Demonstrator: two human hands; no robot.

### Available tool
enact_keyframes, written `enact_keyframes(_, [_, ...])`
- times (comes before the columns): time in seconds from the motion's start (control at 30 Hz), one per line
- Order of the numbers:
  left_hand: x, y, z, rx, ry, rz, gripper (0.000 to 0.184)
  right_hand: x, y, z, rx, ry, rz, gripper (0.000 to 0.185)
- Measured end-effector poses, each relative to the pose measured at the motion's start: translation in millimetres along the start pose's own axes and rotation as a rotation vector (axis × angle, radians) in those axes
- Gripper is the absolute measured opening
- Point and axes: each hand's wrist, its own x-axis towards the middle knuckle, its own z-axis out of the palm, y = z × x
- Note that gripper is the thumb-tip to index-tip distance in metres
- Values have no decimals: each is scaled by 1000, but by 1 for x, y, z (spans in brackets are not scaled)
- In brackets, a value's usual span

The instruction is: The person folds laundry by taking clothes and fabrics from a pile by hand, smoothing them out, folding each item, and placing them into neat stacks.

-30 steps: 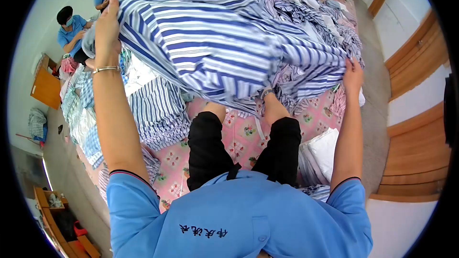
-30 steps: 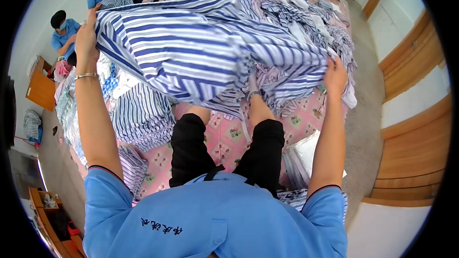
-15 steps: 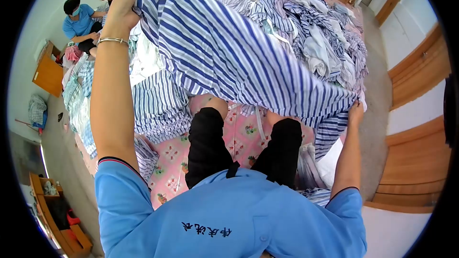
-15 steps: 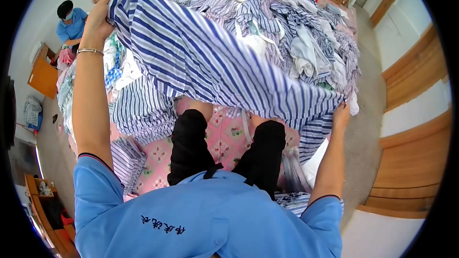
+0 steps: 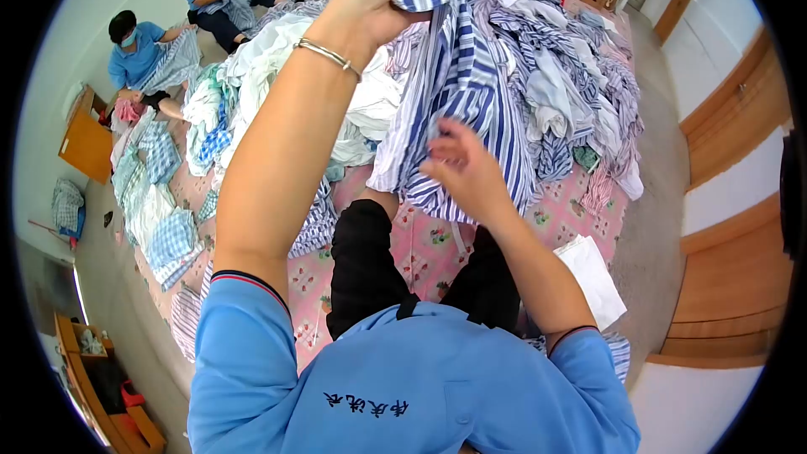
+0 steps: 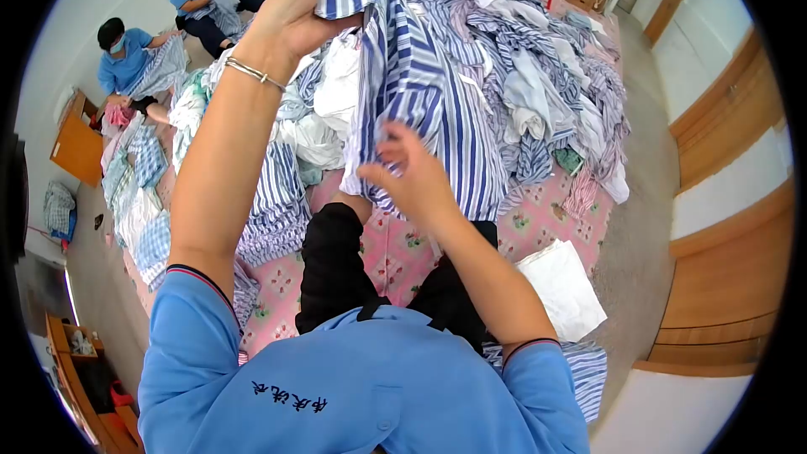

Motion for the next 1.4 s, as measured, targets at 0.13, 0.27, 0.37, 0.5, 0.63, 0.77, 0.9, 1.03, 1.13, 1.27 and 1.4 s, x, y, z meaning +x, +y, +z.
enact_keyframes(0.13, [-8, 18, -7, 6, -6, 3, 35, 45, 25, -26, -634, 482, -401, 70])
enact_keyframes(0.27, [-15, 31, -27, 212, 20, 9, 33, 63, 38, -35, -581, 143, -273, 42])
enact_keyframes(0.37, [-22, 31, -30, 123, -132, -89, 36, 79, 31, -19, -145, 47, 1, 38])
enact_keyframes(0.5, [-29, 43, -52, 151, -33, -118, 40, 92, 22, -27, 341, 106, 101, 27])
enact_keyframes(0.63, [-37, 62, -100, 92, 72, -145, 43, 82, -8, -84, 1209, 63, 45, 24])
enact_keyframes(0.77, [-38, 43, -80, 441, 401, 3, 40, 83, 26, -97, 896, 174, 81, 18])
enact_keyframes(0.9, [-29, 41, -92, 726, 198, 14, 47, 90, 41, -140, 183, 345, 13, 17])
enact_keyframes(1.03, [-22, 41, -97, 517, 250, -16, 38, 64, 0, -155, 103, 224, -14, 21])
enact_keyframes(1.13, [-13, 27, -103, 334, 262, -48, 31, 39, 7, -152, -317, -255, 130, 36])
enact_keyframes(1.27, [0, 11, -114, 455, 257, -60, 37, 33, 36, -167, -626, -233, 183, 32])
enact_keyframes(1.4, [23, 28, -114, 375, 209, -21, 35, 52, 14, -224, -330, 325, -31, 20])
